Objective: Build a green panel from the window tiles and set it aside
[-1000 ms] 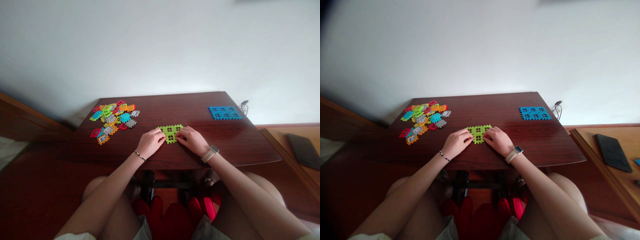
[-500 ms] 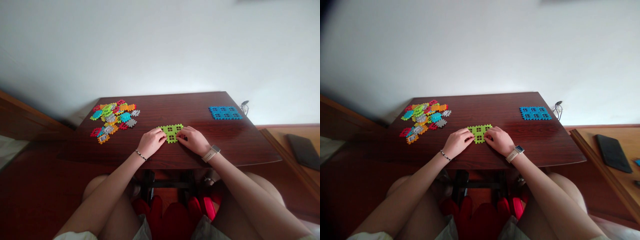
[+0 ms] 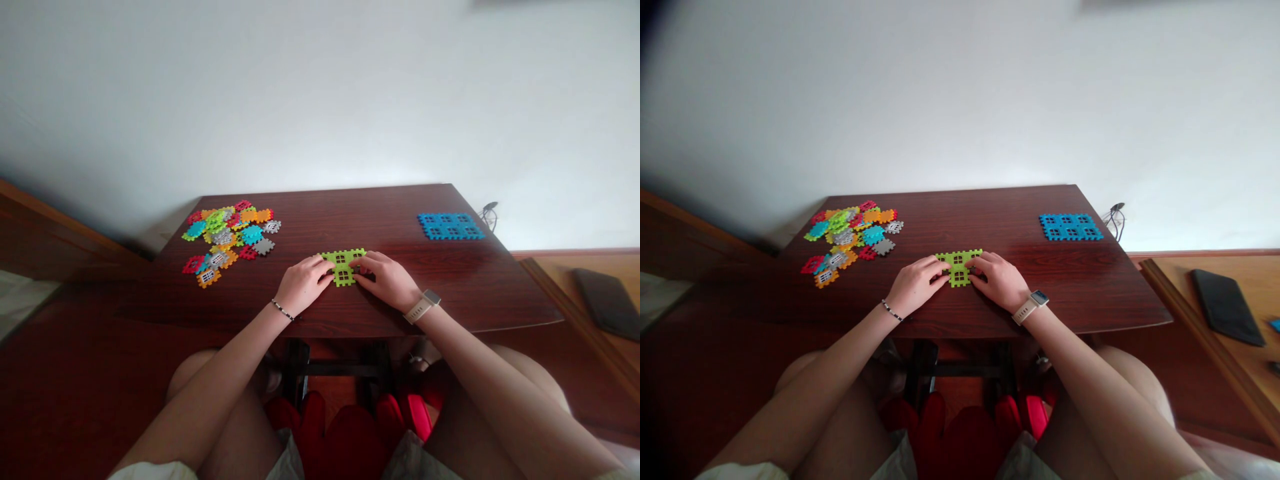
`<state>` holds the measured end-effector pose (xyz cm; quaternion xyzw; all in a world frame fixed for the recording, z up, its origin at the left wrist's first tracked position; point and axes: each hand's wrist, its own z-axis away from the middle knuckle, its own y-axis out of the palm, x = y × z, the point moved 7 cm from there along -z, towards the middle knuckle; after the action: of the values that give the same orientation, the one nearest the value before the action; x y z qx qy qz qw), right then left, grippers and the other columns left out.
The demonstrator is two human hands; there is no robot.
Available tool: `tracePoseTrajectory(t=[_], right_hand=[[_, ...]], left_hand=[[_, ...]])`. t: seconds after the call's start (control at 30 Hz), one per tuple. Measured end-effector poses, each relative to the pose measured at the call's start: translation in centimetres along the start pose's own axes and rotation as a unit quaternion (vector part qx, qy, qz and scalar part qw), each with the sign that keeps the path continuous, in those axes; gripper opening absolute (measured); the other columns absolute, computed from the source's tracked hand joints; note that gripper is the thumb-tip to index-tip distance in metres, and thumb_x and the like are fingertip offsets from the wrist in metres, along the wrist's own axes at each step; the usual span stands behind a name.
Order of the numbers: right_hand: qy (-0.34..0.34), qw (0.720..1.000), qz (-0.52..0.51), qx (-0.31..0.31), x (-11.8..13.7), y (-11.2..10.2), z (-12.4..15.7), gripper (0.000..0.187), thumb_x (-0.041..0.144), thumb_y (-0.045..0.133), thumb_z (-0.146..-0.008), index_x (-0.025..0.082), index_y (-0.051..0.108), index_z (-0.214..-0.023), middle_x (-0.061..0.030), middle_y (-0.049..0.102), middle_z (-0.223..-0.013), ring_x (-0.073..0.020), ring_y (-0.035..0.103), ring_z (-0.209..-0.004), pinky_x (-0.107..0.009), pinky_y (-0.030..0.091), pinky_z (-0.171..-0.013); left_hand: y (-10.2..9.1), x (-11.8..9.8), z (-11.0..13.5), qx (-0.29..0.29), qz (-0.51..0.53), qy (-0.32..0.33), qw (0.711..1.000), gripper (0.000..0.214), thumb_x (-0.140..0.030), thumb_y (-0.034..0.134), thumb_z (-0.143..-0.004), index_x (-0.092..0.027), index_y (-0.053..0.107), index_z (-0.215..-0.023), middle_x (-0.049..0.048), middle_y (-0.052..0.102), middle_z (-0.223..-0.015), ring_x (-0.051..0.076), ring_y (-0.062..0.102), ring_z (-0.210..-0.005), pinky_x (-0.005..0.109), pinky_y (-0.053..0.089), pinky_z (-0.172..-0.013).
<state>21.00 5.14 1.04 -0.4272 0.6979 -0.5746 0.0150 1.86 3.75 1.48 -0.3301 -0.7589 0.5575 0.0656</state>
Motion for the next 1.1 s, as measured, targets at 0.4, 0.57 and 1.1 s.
tracePoseTrajectory(t=[0.4, 0.57, 1.1], right_hand=[[-0.055, 0.998, 0.017, -0.007, 0.78, -0.19, -0.08, 0.023, 0.02, 0.068, -0.101, 0.027, 0.08, -0.12, -0.0113, 0.068, -0.115, -0.0313, 0.063, -0.111, -0.05, 0.058, -0.102], [-0.067, 0.998, 0.002, -0.002, 0.61, 0.06, -0.01, 0.025, 0.02, 0.067, -0.102, 0.027, 0.079, -0.122, -0.0126, 0.07, -0.131, -0.0323, 0.064, -0.124, -0.054, 0.055, -0.112], [-0.062, 0.998, 0.013, 0.012, 0.58, 0.28, -0.1, 0.023, 0.022, 0.064, -0.105, 0.027, 0.08, -0.121, -0.0114, 0.073, -0.128, -0.0313, 0.068, -0.12, -0.053, 0.057, -0.11]], left_hand=[[-0.26, -0.4, 0.0, -0.027, -0.007, 0.061, 0.998, 0.01, -0.019, 0.069, -0.103, -0.022, 0.078, -0.107, 0.0077, 0.073, -0.11, 0.024, 0.067, -0.107, 0.04, 0.059, -0.097], [0.11, -0.25, 0.01, -0.018, 0.01, 0.069, 0.997, 0.017, -0.016, 0.068, -0.103, -0.022, 0.078, -0.116, 0.0081, 0.076, -0.127, 0.026, 0.071, -0.118, 0.044, 0.059, -0.105], [0.34, -0.12, 0.12, -0.01, 0.011, 0.064, 0.998, 0.018, -0.019, 0.067, -0.105, -0.023, 0.079, -0.118, 0.0061, 0.079, -0.125, 0.024, 0.075, -0.115, 0.041, 0.061, -0.104]])
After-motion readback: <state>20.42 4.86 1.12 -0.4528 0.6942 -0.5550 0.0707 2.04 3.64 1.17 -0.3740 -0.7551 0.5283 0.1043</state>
